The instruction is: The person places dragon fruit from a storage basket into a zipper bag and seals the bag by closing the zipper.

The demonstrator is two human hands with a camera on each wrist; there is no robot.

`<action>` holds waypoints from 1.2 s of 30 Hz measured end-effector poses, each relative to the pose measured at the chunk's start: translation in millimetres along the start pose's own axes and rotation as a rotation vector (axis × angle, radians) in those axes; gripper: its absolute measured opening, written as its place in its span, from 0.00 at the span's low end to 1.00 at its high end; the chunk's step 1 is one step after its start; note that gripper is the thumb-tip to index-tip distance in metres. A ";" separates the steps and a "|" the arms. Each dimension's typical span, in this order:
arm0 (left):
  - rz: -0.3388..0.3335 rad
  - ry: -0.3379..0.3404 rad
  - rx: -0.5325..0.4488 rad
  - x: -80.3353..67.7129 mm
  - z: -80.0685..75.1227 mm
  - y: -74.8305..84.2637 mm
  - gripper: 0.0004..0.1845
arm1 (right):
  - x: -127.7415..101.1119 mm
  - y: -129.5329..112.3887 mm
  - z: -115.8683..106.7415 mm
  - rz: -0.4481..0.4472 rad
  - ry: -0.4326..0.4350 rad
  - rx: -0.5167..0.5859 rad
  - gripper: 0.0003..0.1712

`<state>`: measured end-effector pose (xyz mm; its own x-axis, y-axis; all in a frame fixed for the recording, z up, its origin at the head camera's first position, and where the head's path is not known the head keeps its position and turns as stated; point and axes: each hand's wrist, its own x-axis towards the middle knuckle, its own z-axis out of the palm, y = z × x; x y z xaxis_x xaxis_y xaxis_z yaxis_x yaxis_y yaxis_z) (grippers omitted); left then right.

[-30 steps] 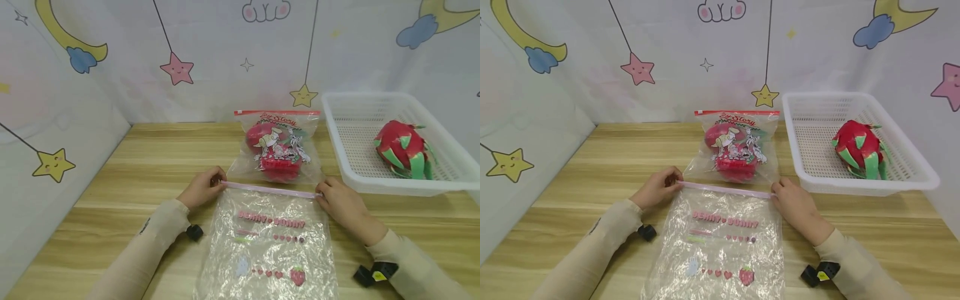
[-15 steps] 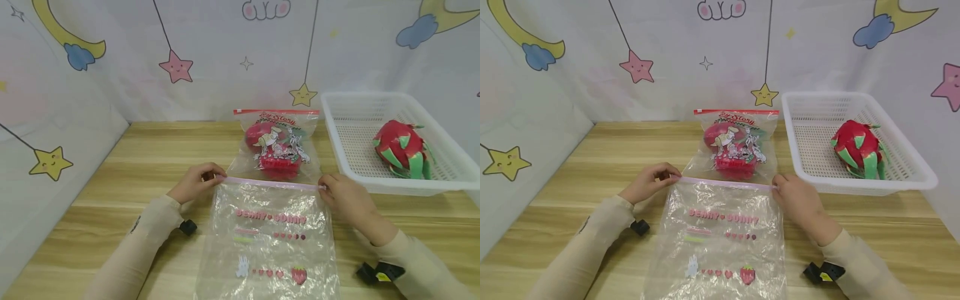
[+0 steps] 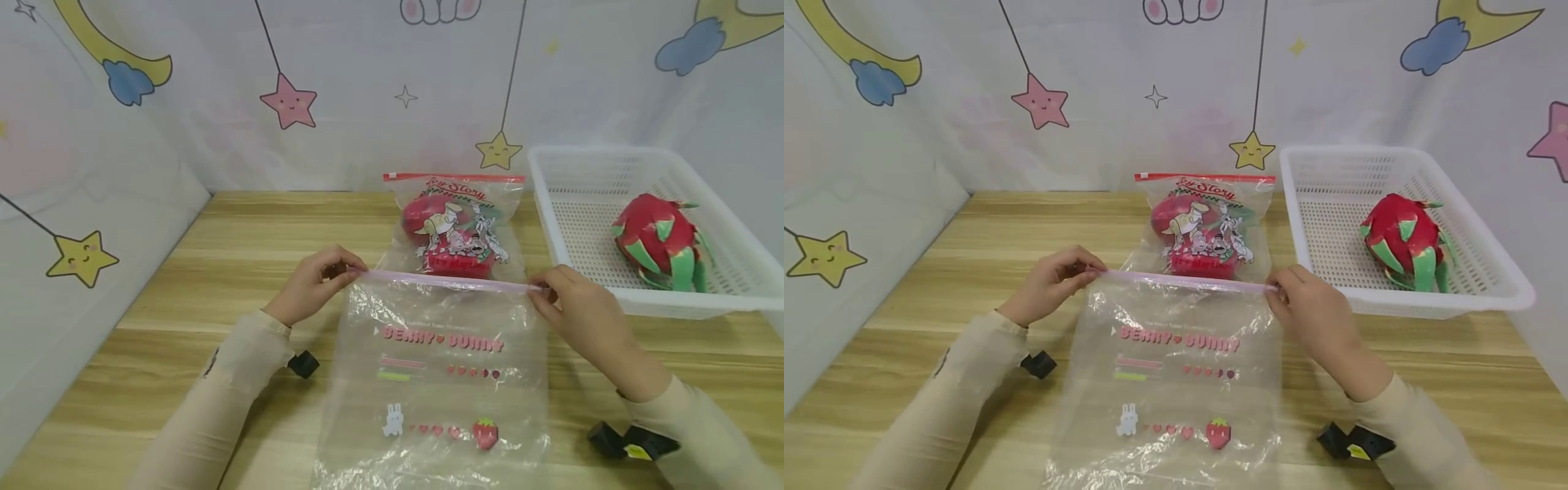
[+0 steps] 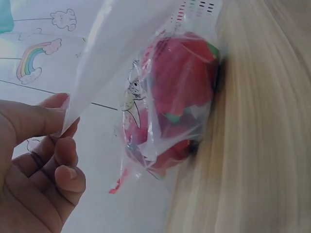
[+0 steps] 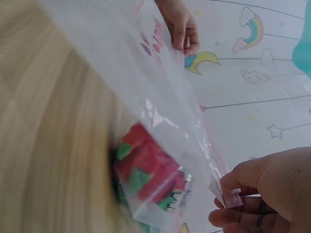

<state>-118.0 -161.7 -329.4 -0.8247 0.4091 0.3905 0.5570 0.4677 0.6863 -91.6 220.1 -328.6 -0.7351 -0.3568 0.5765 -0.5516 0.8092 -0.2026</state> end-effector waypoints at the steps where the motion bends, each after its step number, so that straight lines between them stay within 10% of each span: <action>1: 0.008 0.006 -0.009 0.3 -1.3 2.8 0.07 | 0.9 -0.1 -2.8 -0.001 0.018 -0.004 0.10; 19: 0.186 0.096 0.131 16.4 -18.3 44.6 0.09 | 22.5 -2.1 -39.5 -0.011 0.196 -0.028 0.15; 36: 0.332 0.338 0.127 24.8 -36.8 87.4 0.07 | 46.5 -12.7 -66.3 -0.005 0.445 0.026 0.08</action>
<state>-93.4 -139.5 -237.2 -0.5742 0.2855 0.7674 0.7857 0.4557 0.4184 -92.6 224.2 -246.8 -0.4944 -0.1202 0.8609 -0.5681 0.7942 -0.2154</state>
